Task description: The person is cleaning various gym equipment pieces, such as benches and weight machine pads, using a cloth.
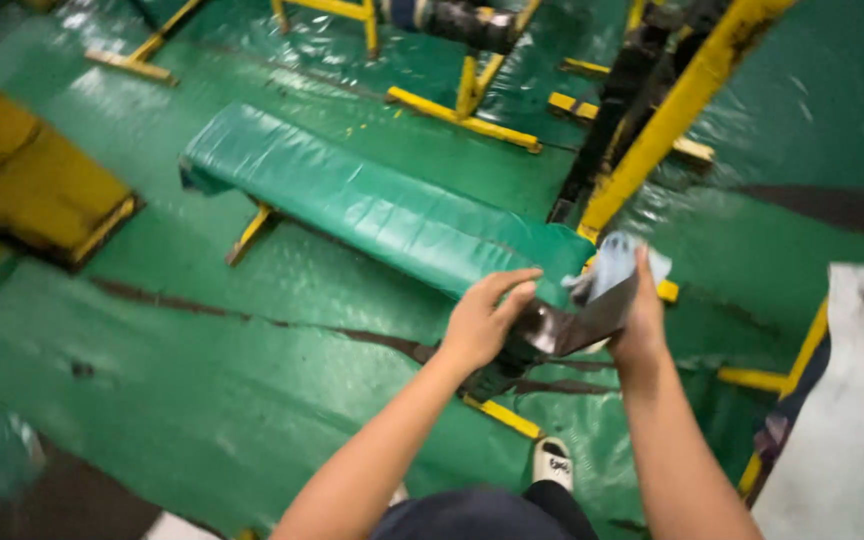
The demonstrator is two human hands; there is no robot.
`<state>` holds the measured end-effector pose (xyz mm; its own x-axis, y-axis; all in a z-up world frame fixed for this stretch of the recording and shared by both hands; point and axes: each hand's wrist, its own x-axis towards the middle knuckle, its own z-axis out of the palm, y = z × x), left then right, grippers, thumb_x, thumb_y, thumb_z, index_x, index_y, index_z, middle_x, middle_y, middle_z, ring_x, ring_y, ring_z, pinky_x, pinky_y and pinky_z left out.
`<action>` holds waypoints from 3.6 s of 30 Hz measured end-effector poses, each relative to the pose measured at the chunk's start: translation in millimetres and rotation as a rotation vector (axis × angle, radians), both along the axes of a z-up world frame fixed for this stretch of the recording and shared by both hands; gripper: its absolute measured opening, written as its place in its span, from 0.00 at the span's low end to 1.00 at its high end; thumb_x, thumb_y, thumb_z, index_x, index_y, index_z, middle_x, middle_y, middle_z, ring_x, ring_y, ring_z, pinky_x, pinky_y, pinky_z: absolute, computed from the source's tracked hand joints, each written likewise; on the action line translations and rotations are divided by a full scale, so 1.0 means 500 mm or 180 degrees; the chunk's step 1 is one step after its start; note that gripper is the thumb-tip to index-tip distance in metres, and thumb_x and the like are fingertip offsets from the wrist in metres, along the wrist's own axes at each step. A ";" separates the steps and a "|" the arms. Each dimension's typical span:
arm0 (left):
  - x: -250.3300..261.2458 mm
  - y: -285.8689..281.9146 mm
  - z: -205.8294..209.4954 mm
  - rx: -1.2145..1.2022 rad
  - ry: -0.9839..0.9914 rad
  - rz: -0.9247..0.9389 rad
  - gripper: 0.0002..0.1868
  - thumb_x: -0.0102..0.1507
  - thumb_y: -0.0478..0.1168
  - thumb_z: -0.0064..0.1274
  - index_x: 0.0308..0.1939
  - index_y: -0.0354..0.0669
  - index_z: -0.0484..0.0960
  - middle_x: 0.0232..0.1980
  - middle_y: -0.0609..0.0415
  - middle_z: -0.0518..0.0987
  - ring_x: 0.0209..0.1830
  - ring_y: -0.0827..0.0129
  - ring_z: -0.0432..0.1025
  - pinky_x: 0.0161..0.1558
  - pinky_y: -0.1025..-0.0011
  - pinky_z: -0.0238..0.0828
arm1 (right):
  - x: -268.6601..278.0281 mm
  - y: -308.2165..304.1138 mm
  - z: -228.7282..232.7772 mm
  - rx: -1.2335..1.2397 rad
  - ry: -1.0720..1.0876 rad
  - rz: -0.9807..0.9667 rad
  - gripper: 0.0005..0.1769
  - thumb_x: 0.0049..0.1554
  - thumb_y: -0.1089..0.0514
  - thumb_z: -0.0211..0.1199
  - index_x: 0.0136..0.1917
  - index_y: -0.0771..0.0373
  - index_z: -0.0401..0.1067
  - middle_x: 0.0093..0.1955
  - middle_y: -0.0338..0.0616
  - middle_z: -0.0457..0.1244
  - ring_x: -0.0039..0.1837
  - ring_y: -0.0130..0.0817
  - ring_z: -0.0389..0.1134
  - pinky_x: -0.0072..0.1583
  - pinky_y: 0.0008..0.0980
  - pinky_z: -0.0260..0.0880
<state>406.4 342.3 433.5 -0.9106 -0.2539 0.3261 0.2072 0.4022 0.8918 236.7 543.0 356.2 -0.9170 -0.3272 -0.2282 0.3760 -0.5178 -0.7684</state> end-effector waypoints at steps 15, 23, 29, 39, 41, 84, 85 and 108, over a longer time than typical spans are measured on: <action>-0.112 0.139 -0.098 0.1938 0.1000 0.1194 0.21 0.76 0.48 0.38 0.60 0.37 0.79 0.58 0.50 0.81 0.61 0.67 0.75 0.65 0.68 0.68 | -0.077 0.016 0.228 0.1164 0.1950 0.2332 0.25 0.51 0.59 0.68 0.62 0.61 0.70 0.51 0.38 0.64 0.53 0.33 0.62 0.54 0.36 0.59; -0.087 0.112 -0.162 0.2799 0.0836 0.0836 0.19 0.75 0.46 0.41 0.59 0.34 0.77 0.52 0.52 0.79 0.52 0.68 0.73 0.57 0.69 0.70 | -0.084 -0.077 0.281 0.0585 0.3717 0.4469 0.28 0.42 0.68 0.64 0.57 0.59 0.80 0.61 0.44 0.63 0.67 0.40 0.64 0.70 0.35 0.63; -0.071 0.127 -0.144 0.2196 0.0577 0.1072 0.16 0.73 0.43 0.43 0.54 0.36 0.81 0.45 0.52 0.81 0.47 0.69 0.74 0.53 0.70 0.71 | -0.157 -0.031 0.281 0.2239 0.4899 0.4338 0.32 0.37 0.70 0.64 0.55 0.52 0.84 0.63 0.46 0.60 0.66 0.44 0.62 0.67 0.37 0.62; 0.034 0.217 -0.024 0.0533 0.0433 0.2725 0.20 0.72 0.47 0.43 0.60 0.39 0.77 0.60 0.44 0.80 0.62 0.53 0.74 0.64 0.63 0.65 | -0.175 0.137 0.038 0.0765 0.0765 0.2173 0.28 0.63 0.51 0.61 0.74 0.60 0.67 0.64 0.50 0.63 0.61 0.48 0.62 0.62 0.47 0.62; 0.037 0.230 0.033 0.0189 0.0707 0.2598 0.21 0.74 0.49 0.41 0.63 0.39 0.75 0.65 0.43 0.78 0.69 0.50 0.70 0.70 0.61 0.61 | -0.058 0.065 0.072 0.0329 0.0554 0.2116 0.30 0.63 0.43 0.51 0.73 0.58 0.66 0.67 0.48 0.63 0.64 0.47 0.62 0.67 0.47 0.60; 0.045 0.236 0.115 -0.0963 0.0287 0.1532 0.61 0.44 0.52 0.77 0.77 0.47 0.60 0.79 0.43 0.63 0.76 0.45 0.64 0.73 0.55 0.61 | -0.185 0.072 0.280 0.1487 0.1741 0.3219 0.31 0.52 0.44 0.67 0.64 0.63 0.73 0.58 0.42 0.68 0.57 0.35 0.69 0.58 0.41 0.71; 0.038 0.236 0.118 -0.0959 0.0291 0.1527 0.61 0.44 0.52 0.77 0.77 0.47 0.60 0.79 0.43 0.63 0.76 0.45 0.64 0.73 0.55 0.61 | -0.151 0.076 0.267 0.1492 0.1741 0.3214 0.31 0.52 0.44 0.67 0.64 0.63 0.73 0.58 0.42 0.68 0.57 0.35 0.69 0.58 0.41 0.71; -0.014 0.230 0.048 -0.1947 -0.0063 0.1798 0.37 0.56 0.56 0.68 0.63 0.45 0.75 0.71 0.50 0.69 0.68 0.45 0.65 0.66 0.54 0.67 | 0.118 0.055 -0.216 0.1140 0.1740 0.1363 0.31 0.69 0.44 0.50 0.76 0.67 0.60 0.69 0.45 0.63 0.67 0.40 0.63 0.67 0.38 0.63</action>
